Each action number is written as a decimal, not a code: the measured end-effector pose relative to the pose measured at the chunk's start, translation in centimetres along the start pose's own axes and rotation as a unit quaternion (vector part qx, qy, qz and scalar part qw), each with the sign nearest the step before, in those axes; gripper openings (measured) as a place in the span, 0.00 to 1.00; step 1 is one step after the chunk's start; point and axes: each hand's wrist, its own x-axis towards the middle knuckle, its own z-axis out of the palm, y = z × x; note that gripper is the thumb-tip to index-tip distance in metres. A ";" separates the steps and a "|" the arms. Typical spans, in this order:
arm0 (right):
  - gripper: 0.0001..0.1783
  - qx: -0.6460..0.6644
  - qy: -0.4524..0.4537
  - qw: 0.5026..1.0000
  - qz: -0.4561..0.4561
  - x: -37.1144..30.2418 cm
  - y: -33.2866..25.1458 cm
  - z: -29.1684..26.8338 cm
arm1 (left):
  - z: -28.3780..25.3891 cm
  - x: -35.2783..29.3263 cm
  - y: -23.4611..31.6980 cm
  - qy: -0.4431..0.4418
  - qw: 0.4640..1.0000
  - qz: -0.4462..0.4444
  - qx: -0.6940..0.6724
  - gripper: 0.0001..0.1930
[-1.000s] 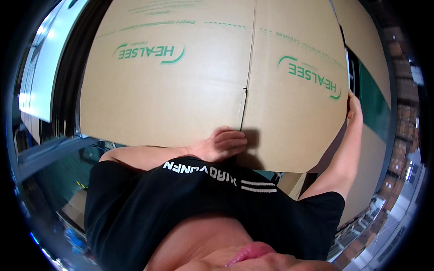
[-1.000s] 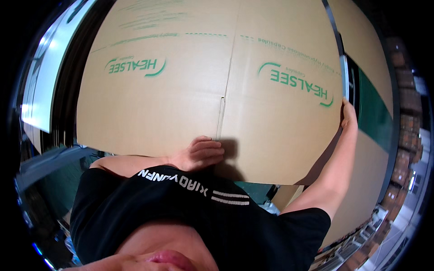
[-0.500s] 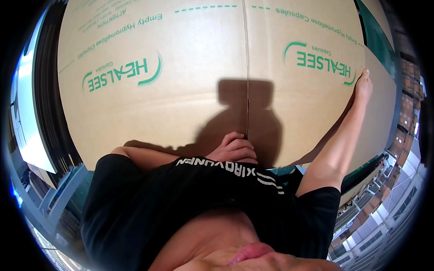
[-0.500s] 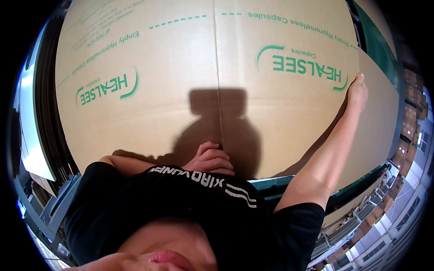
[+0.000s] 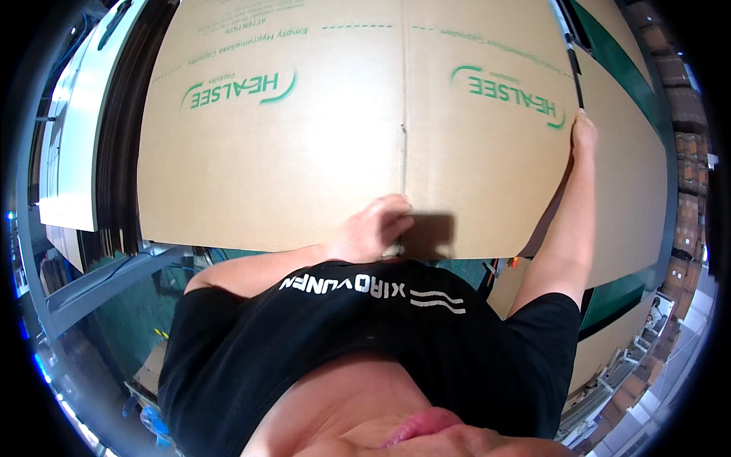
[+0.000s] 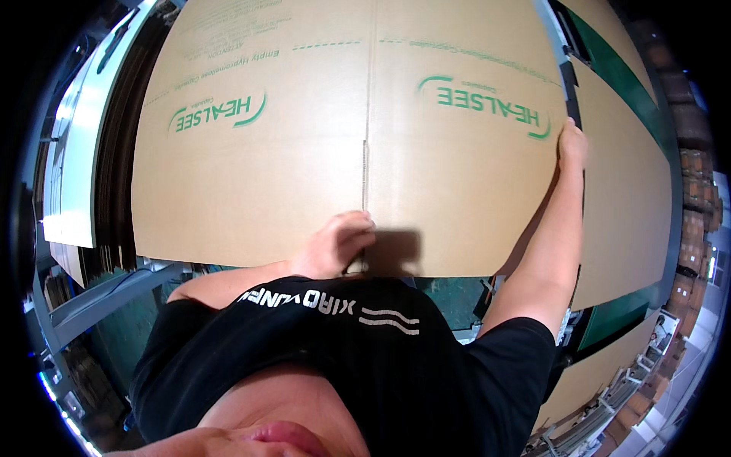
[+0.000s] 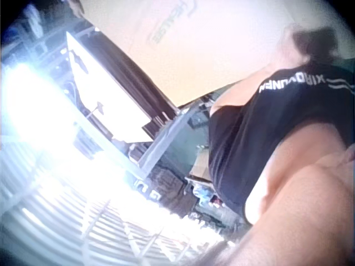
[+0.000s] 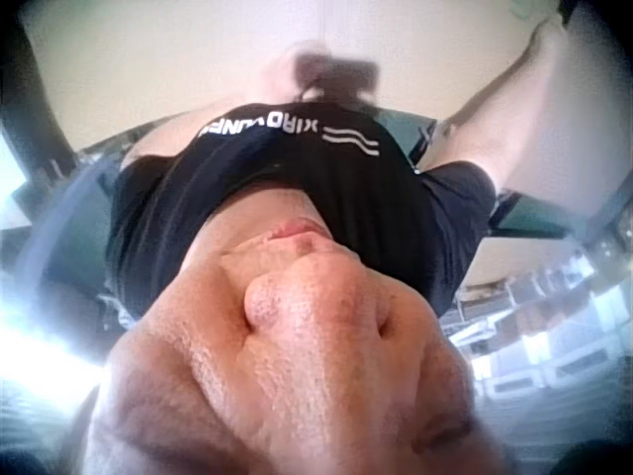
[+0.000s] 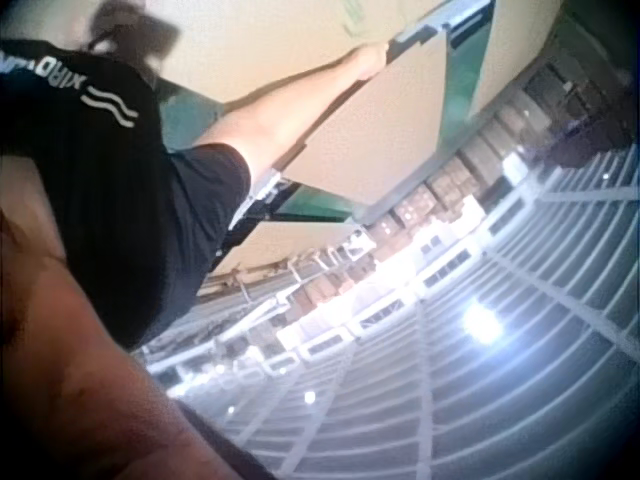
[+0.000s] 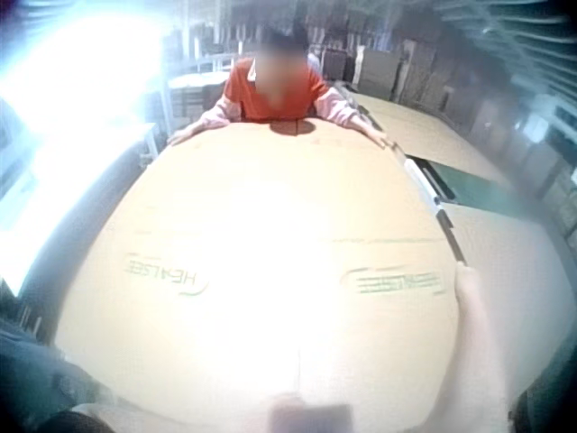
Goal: The person assembles flat cardboard sheets into boxes by folding the flaps and securing them with tape. The person repeatedly picks up sheets, folds the sides, and applies tape to the seams before moving to the next sheet.
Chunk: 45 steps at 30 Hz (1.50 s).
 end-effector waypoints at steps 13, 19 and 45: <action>0.16 0.323 -0.183 0.922 -0.114 0.4 8.9 -8.7 | 1.5 -1.6 3.8 -0.095 0.958 -0.154 0.222 0.39; 0.29 -0.205 0.040 0.978 0.003 11.8 39.1 -7.4 | 2.0 -0.2 7.2 -0.145 0.881 -0.279 0.353 0.40; 0.23 -0.031 0.237 0.931 -0.276 19.7 45.5 -40.3 | 41.9 -11.7 -8.5 -0.445 0.742 -0.500 0.037 0.26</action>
